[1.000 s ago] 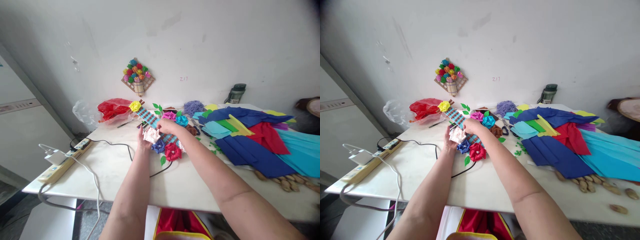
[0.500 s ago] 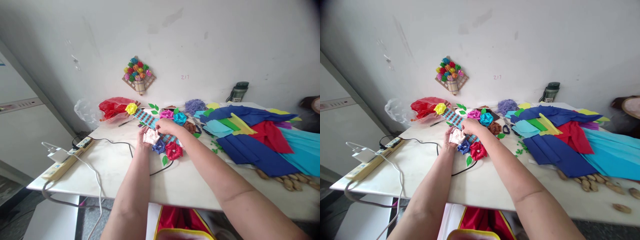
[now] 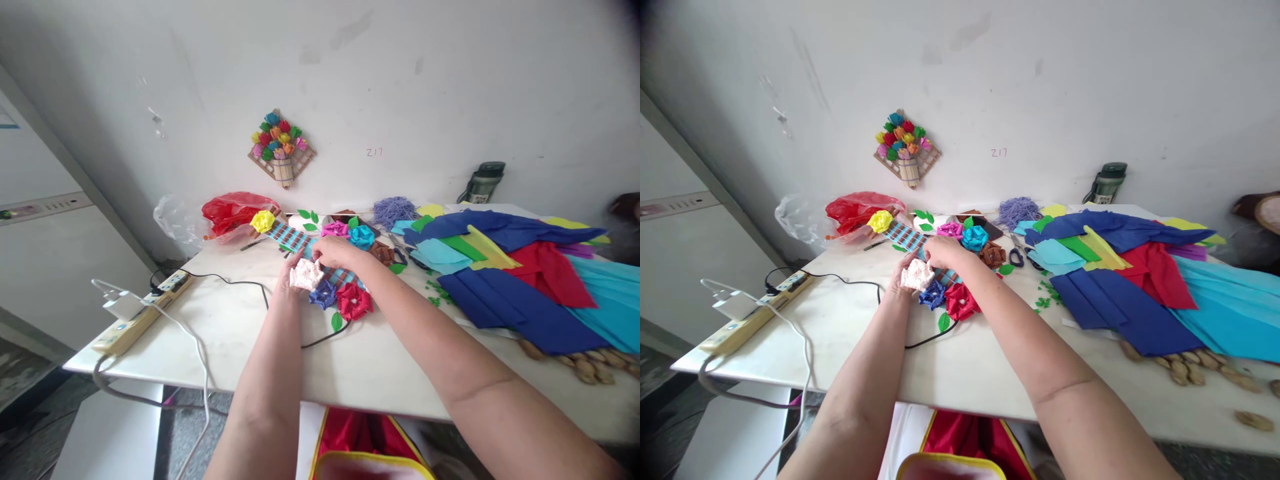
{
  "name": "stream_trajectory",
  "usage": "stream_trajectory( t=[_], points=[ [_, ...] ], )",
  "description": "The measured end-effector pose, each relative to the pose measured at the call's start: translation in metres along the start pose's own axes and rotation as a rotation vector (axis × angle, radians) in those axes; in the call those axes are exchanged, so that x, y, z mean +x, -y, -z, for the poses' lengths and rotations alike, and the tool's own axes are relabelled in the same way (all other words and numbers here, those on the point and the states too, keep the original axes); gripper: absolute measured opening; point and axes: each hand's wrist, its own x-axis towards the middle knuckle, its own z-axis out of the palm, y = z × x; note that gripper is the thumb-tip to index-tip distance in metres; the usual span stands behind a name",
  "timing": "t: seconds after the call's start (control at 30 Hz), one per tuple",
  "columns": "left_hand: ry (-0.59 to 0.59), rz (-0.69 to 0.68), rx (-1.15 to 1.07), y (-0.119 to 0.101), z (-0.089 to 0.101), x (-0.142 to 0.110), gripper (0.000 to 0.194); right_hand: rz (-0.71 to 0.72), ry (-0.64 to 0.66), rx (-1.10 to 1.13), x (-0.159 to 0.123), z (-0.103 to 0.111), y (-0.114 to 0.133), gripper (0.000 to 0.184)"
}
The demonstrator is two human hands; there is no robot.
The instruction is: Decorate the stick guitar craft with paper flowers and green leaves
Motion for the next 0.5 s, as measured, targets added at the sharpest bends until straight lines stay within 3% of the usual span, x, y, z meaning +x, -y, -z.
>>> stream_trajectory(
  t=[0.3, 0.5],
  points=[
    [0.001, 0.055, -0.008, -0.002, 0.011, 0.009, 0.033, -0.009, -0.04, -0.032, 0.008, -0.008, -0.009, 0.023],
    [0.011, -0.102, -0.105, -0.002, 0.002, 0.005, 0.033, -0.046, -0.22, 0.026, 0.013, -0.011, -0.017, 0.025]
  ],
)
